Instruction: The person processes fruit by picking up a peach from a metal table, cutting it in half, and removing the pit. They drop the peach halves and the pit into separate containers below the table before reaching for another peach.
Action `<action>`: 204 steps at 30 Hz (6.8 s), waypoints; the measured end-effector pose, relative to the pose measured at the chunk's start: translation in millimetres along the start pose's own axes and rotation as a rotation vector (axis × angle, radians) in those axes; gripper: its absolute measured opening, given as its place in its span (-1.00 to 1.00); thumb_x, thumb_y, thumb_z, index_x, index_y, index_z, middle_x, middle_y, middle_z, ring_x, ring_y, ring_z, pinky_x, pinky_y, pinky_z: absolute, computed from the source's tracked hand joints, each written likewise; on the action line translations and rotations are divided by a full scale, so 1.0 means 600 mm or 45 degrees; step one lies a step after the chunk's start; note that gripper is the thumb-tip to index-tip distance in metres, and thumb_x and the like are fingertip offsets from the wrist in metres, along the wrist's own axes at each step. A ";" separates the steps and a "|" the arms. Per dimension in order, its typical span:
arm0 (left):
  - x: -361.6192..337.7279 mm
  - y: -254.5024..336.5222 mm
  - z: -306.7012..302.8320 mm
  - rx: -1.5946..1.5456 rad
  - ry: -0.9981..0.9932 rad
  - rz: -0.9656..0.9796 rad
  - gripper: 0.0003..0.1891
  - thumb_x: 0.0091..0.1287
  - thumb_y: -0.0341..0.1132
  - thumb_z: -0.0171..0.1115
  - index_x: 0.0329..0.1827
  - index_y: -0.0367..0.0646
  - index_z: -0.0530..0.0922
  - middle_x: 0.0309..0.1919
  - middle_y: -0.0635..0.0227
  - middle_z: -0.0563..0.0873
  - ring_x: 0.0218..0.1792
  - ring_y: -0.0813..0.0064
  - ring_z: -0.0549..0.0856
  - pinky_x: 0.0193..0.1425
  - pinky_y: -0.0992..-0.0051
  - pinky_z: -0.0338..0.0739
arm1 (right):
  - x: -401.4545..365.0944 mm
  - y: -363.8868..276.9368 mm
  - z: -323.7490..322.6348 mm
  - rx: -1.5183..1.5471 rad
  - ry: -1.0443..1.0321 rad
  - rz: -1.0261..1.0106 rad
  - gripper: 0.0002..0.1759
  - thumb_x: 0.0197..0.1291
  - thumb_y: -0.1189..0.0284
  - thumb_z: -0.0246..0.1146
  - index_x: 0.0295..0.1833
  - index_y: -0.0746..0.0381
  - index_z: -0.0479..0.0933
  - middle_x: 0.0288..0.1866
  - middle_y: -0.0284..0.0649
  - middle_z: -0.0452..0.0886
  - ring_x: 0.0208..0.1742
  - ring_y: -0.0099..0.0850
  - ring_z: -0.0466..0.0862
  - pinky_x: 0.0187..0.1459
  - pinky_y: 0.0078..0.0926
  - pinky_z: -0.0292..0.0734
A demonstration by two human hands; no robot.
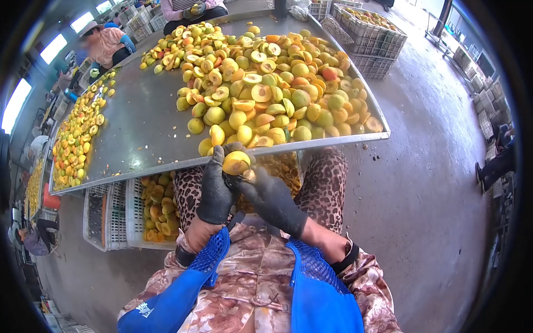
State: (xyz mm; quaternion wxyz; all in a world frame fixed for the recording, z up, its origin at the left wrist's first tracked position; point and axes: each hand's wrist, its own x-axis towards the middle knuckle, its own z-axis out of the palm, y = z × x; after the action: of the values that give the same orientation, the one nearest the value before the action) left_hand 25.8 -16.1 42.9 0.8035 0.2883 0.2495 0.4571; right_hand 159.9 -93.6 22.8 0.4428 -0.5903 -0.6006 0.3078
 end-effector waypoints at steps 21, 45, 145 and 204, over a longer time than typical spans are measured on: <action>-0.021 0.014 0.048 0.195 -0.059 0.155 -0.51 0.68 0.04 0.00 0.02 -0.27 0.65 -0.13 0.20 0.78 -0.13 0.43 0.75 0.01 0.46 0.66 | 0.006 0.006 -0.001 -0.001 -0.041 -0.101 -0.55 0.50 0.17 0.23 0.25 0.32 0.48 -0.12 0.06 0.72 -0.11 -0.04 0.76 -0.06 -0.13 0.63; -0.032 0.180 -0.285 1.269 0.783 0.787 -0.55 0.63 -0.07 0.11 0.05 -0.38 0.71 -0.09 0.06 0.81 -0.09 0.33 0.79 0.08 0.41 0.69 | -0.026 0.080 0.014 -0.175 -0.414 0.022 -0.61 0.40 0.16 0.32 0.02 0.29 0.54 -0.28 0.10 0.72 -0.23 0.05 0.75 -0.19 -0.05 0.59; 0.207 0.132 -0.268 1.446 -0.150 0.363 -0.43 0.32 -0.35 0.32 0.42 -0.26 0.52 0.06 0.15 0.76 0.05 0.14 0.76 0.12 0.28 0.69 | -0.011 0.049 0.008 -0.128 -0.185 0.023 -0.61 0.34 0.19 0.37 -0.15 0.31 0.45 -0.41 0.17 0.63 -0.33 0.21 0.65 -0.31 0.02 0.50; -0.028 0.040 0.055 0.064 -0.136 0.190 -0.59 0.60 -0.04 0.10 -0.30 -0.23 0.52 -0.39 0.12 0.68 -0.30 0.16 0.73 -0.10 0.20 0.68 | -0.009 -0.012 -0.014 0.463 -0.565 -0.313 -0.52 0.51 0.25 0.25 0.38 0.27 0.45 -0.03 -0.15 0.68 -0.07 -0.34 0.70 0.03 -0.36 0.61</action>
State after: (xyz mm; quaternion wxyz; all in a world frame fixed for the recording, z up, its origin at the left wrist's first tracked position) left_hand 25.7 -28.6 85.3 0.7720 0.3500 0.1955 0.4932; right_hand 163.6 -101.1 32.0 0.4333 -0.3427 -0.6845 0.4756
